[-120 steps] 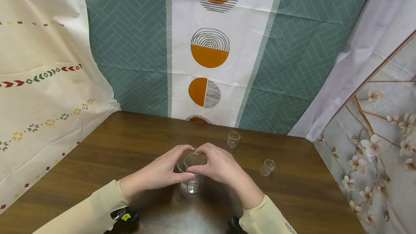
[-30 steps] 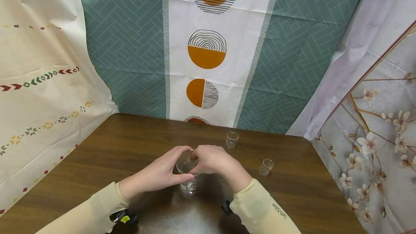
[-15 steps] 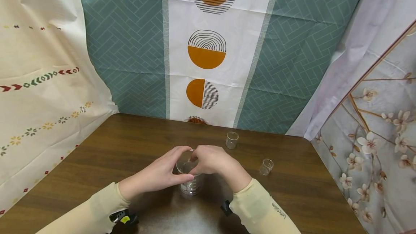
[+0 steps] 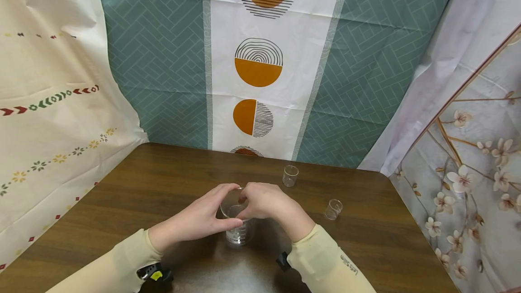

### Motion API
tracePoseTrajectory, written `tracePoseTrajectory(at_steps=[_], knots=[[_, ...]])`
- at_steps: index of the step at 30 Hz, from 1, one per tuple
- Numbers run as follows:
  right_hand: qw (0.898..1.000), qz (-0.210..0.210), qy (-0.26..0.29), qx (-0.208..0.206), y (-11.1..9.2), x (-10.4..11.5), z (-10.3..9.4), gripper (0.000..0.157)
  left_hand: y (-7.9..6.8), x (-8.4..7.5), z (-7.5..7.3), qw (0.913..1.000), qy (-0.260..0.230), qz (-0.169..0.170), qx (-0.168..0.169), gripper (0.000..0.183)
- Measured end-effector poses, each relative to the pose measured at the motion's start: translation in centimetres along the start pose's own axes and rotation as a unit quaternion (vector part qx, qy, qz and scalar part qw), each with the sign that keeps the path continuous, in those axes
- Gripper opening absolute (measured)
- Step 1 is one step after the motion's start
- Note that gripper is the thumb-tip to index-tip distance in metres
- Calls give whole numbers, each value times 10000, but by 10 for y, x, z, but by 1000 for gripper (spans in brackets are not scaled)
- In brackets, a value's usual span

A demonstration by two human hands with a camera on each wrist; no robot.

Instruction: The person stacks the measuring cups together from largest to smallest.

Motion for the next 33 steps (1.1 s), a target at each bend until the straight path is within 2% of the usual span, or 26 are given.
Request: tracePoseTrajectory(at_steps=[16, 33], knots=[[9999, -80, 68, -41, 0, 0, -1, 36, 1, 2, 1, 10000, 21, -5, -35, 94], [9972, -304, 463, -505, -6, -5, -4, 34, 0, 3, 1, 10000, -66, -30, 22, 95]])
Point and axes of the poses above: each hand's wrist, its own y-axis towards the middle knuckle, its own z-axis out of the palm, x = y × z, the point moved 7 cm from there along y, towards the middle knuckle
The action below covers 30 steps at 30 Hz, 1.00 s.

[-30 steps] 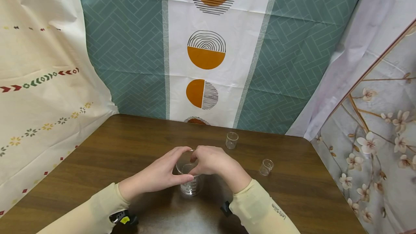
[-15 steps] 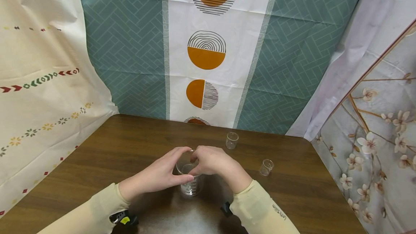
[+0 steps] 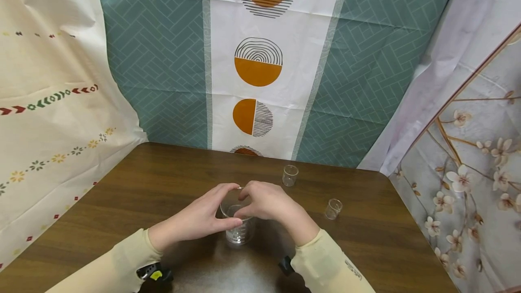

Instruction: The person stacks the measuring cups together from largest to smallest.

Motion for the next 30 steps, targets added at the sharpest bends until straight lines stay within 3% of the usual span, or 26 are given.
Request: tracePoseTrajectory(at_steps=[23, 30], knots=[[9953, 186, 621, -714, -17, -14, -4, 38, 1, 1, 1, 10000, 15, 23, 2, 95], [9933, 76, 680, -926, -22, -16, -7, 41, 1, 2, 2, 10000, 49, -15, 16, 97]])
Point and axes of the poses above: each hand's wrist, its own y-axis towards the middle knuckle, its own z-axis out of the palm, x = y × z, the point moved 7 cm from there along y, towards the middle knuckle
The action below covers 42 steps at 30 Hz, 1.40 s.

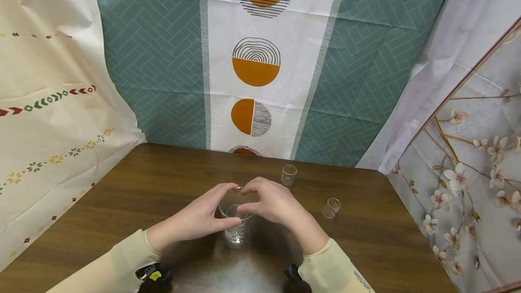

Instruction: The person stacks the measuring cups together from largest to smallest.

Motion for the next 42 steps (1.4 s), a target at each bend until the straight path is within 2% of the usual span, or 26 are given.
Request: tracePoseTrajectory(at_steps=[20, 32, 42], knots=[[9984, -145, 146, -533, -10, -5, -11, 41, -1, -2, -3, 10000, 4, 56, -73, 96], [9971, 53, 104, -755, -10, -15, -13, 42, 0, -4, -4, 9997, -49, 177, -153, 88], [9953, 13, 35, -970, -11, -20, -14, 40, 0, -3, -2, 9999, -6, 103, -102, 94]])
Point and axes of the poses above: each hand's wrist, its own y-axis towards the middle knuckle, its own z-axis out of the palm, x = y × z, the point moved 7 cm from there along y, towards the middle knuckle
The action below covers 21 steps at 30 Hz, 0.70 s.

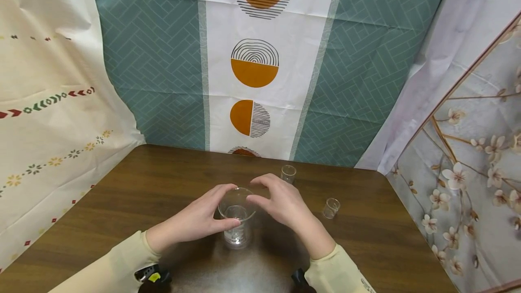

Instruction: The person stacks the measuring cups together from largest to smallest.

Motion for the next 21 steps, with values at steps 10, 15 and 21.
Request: tracePoseTrajectory(at_steps=[10, 15, 21], knots=[[9998, 40, -46, -206, 2, -4, -3, 46, 0, 0, 0, 10000, -5, -31, -22, 91], [9994, 155, -6, -320, 3, -8, -4, 51, 0, 0, 1, 10000, -1, 5, -33, 89], [9985, 285, -14, -459, 5, -12, -5, 55, 0, 0, 1, 10000, 31, 0, -39, 88]])
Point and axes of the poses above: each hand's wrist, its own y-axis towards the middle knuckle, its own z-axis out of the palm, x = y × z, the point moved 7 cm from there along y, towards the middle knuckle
